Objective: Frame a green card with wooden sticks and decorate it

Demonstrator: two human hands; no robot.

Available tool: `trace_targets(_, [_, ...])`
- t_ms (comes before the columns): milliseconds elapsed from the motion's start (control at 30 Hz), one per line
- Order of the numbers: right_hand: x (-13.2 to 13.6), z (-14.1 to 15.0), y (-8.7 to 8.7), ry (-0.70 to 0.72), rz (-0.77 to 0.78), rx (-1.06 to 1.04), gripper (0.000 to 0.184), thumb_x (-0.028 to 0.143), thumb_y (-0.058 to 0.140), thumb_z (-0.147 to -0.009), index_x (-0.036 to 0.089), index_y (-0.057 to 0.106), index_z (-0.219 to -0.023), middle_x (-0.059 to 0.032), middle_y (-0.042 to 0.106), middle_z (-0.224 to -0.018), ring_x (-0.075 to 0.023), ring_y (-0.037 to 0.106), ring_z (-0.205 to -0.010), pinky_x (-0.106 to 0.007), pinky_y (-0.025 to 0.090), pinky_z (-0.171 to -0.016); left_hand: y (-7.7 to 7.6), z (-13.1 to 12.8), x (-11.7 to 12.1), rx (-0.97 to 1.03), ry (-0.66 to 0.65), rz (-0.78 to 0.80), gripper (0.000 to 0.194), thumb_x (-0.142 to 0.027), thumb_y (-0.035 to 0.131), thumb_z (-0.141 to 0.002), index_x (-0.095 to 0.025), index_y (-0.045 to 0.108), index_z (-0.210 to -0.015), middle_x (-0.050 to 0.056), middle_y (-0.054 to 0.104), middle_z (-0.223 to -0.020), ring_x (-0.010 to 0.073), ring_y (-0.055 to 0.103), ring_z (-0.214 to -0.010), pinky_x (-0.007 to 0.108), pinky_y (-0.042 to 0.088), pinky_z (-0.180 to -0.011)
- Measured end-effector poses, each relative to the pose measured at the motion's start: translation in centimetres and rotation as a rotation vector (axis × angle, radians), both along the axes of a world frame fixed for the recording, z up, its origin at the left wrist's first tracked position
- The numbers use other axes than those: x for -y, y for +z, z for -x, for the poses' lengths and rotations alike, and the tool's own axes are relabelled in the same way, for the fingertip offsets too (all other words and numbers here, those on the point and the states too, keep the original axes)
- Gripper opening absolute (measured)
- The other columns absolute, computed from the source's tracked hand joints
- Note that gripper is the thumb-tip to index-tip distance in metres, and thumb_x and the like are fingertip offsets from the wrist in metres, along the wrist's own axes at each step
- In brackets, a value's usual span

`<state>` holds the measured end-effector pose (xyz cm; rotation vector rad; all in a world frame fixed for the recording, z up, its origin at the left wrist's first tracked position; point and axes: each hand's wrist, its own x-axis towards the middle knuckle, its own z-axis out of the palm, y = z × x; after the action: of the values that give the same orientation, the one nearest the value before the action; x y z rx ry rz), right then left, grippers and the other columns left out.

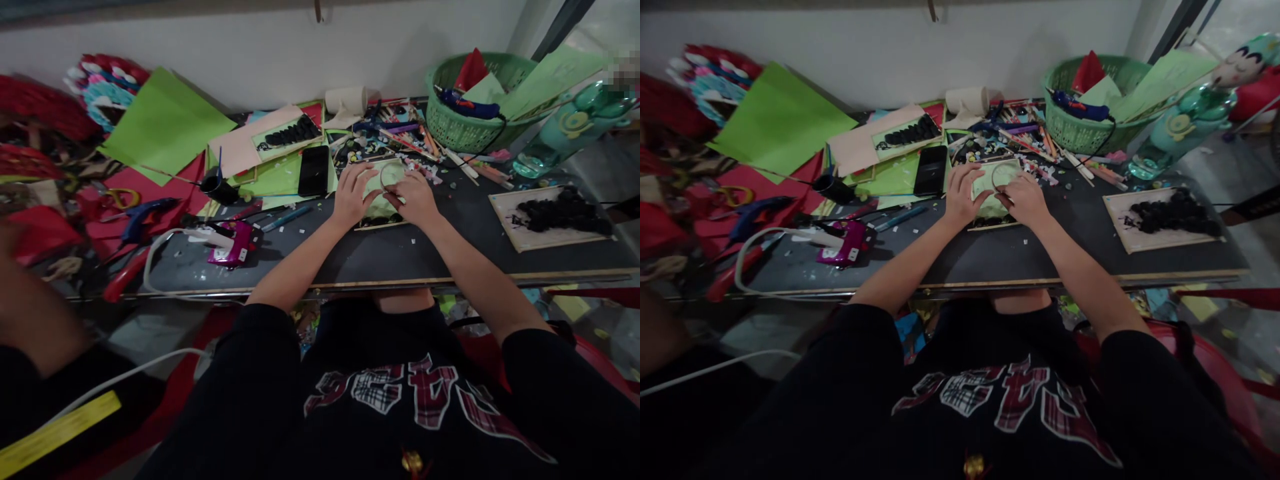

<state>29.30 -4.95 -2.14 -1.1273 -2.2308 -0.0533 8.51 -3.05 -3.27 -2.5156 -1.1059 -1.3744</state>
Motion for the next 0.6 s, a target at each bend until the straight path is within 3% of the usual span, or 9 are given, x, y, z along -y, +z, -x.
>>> trace_targets(133, [0.3, 0.2, -0.3, 0.004, 0.069, -0.035, 0.039, 0.044, 0.047, -0.102, 0.021, 0.076, -0.114, -0.0102, 0.078, -0.099, -0.0249, 0.071, -0.092, -0.040, 0.053, -0.087, 0.2, -0.1, 0.2, -0.036, 0.057, -0.075, 0.049, -0.060, 0.040, -0.102, -0.022, 0.068, -0.115, 0.014, 0.069, -0.121, 0.0269, 0.063, -0.119, 0.047, 0.050, -0.105])
trace_targets(200, [0.4, 0.3, -0.4, -0.008, 0.060, -0.087, 0.039, 0.043, 0.047, -0.102, 0.020, 0.076, -0.115, -0.0103, 0.078, -0.107, -0.0253, 0.072, -0.096, -0.039, 0.054, -0.087, 0.2, -0.1, 0.1, -0.067, 0.064, -0.112, 0.046, -0.057, 0.041, -0.103, -0.023, 0.071, -0.109, 0.012, 0.070, -0.116, 0.0251, 0.065, -0.113, 0.045, 0.052, -0.101])
trace_targets(433, [0.2, 0.4, -1.0, -0.051, 0.016, -0.141, 0.030, 0.040, 0.057, -0.097, 0.023, 0.080, -0.105, -0.0065, 0.080, -0.097, -0.0244, 0.074, -0.088, -0.038, 0.056, -0.082, -0.2, -0.1, 0.0, -0.063, 0.059, -0.157, 0.039, -0.048, 0.046, -0.104, -0.023, 0.074, -0.095, 0.007, 0.073, -0.095, 0.0218, 0.068, -0.100, 0.042, 0.055, -0.093])
trace_targets(500, [0.1, 0.4, -1.1, -0.050, 0.003, -0.161, 0.031, 0.041, 0.056, -0.098, 0.024, 0.080, -0.104, -0.0065, 0.080, -0.096, -0.0242, 0.074, -0.088, -0.039, 0.056, -0.083, -0.3, -0.1, 0.0, -0.043, 0.063, -0.144, 0.039, -0.049, 0.047, -0.103, -0.023, 0.074, -0.093, 0.007, 0.073, -0.095, 0.0221, 0.068, -0.100, 0.043, 0.055, -0.094])
trace_targets(600, [0.1, 0.4, -1.1, -0.035, -0.023, -0.195, 0.036, 0.046, 0.053, -0.099, 0.024, 0.080, -0.103, -0.0077, 0.080, -0.096, -0.0250, 0.074, -0.088, -0.041, 0.056, -0.084, -0.4, -0.2, 0.0, -0.009, 0.093, -0.092, 0.043, -0.056, 0.049, -0.100, -0.021, 0.073, -0.108, 0.012, 0.073, -0.112, 0.0250, 0.065, -0.112, 0.046, 0.051, -0.103])
